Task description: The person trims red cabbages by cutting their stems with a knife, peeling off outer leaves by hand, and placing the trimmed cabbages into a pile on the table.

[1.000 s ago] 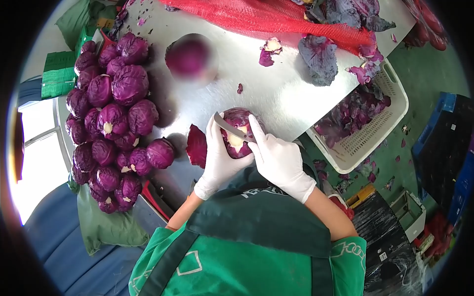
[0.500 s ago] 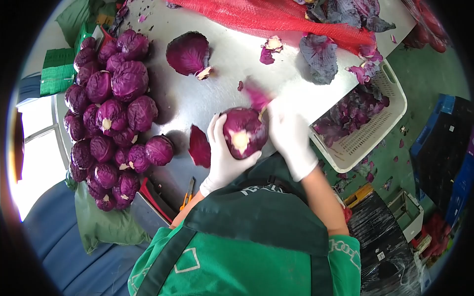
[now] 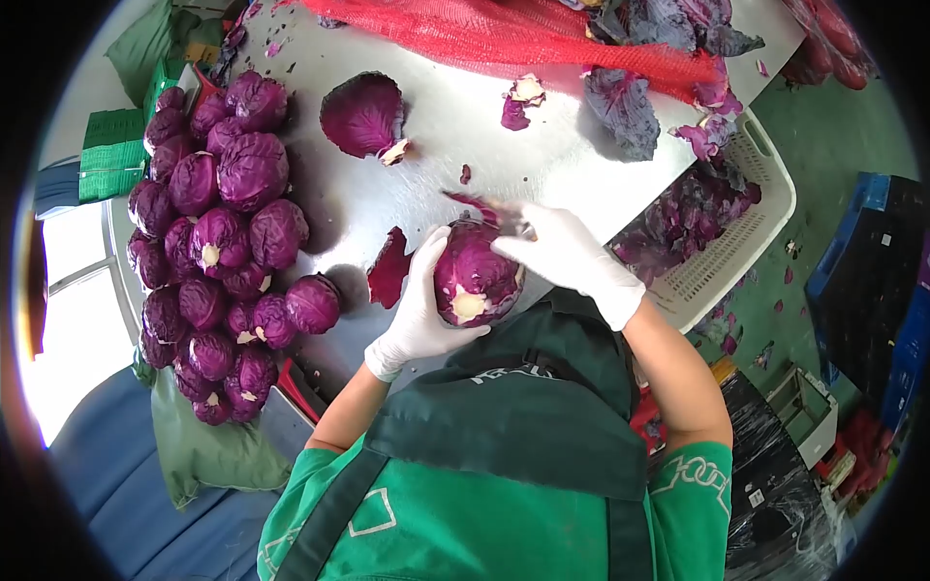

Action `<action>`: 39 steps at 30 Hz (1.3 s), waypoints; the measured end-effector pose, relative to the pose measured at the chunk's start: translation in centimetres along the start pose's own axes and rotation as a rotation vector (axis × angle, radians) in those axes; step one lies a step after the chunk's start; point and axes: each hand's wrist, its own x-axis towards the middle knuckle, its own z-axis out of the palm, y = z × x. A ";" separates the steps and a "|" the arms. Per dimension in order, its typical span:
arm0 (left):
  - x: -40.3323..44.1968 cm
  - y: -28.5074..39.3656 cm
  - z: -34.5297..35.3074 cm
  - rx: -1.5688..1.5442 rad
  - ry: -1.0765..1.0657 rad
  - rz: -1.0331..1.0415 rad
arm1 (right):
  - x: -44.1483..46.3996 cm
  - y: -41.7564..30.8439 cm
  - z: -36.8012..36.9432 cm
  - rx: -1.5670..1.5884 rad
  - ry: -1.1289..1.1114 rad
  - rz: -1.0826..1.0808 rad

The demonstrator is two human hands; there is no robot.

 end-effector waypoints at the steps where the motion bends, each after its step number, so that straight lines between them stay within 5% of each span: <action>1: -0.3 -0.3 -0.1 -0.007 0.013 -0.008 | 0.8 1.6 -0.2 -0.238 0.100 0.100; 2: -0.5 -0.4 -0.1 -0.013 0.026 -0.015 | 0.4 2.8 -0.1 -0.230 0.312 0.011; 6: -1.1 -0.1 0.7 -0.014 0.177 -0.216 | -1.5 -0.1 1.4 0.035 0.175 0.126; 12: -0.7 1.1 -3.1 0.165 -0.146 -0.256 | -0.8 -1.0 1.8 -0.021 -0.017 0.118; 17: 1.0 -0.3 -2.7 0.164 -0.143 0.107 | -1.6 -3.6 1.6 -0.243 -0.013 0.132; 22: 0.7 1.3 -0.7 0.193 -0.058 0.003 | -0.7 1.6 1.6 -0.411 0.231 -0.054; 23: 0.3 1.1 -0.7 0.164 -0.007 -0.009 | -0.3 2.0 -0.4 -0.536 0.242 0.158; 24: -0.3 0.7 -0.7 0.136 0.048 -0.016 | 0.2 7.5 -2.0 -0.437 0.436 0.109; 26: -1.3 0.1 0.2 0.148 0.174 -0.053 | -0.4 3.7 -4.0 -0.064 0.510 0.304; 30: -0.4 1.9 1.1 0.135 0.194 -0.236 | -1.6 -1.8 1.5 -0.105 0.103 -0.286; 36: 0.9 2.6 -3.5 0.343 -0.214 -0.191 | -1.1 -2.5 1.7 -0.261 -0.050 -0.304; 39: 1.2 1.8 -3.2 0.318 -0.104 -0.100 | -1.4 -2.6 0.7 -0.292 -0.124 -0.279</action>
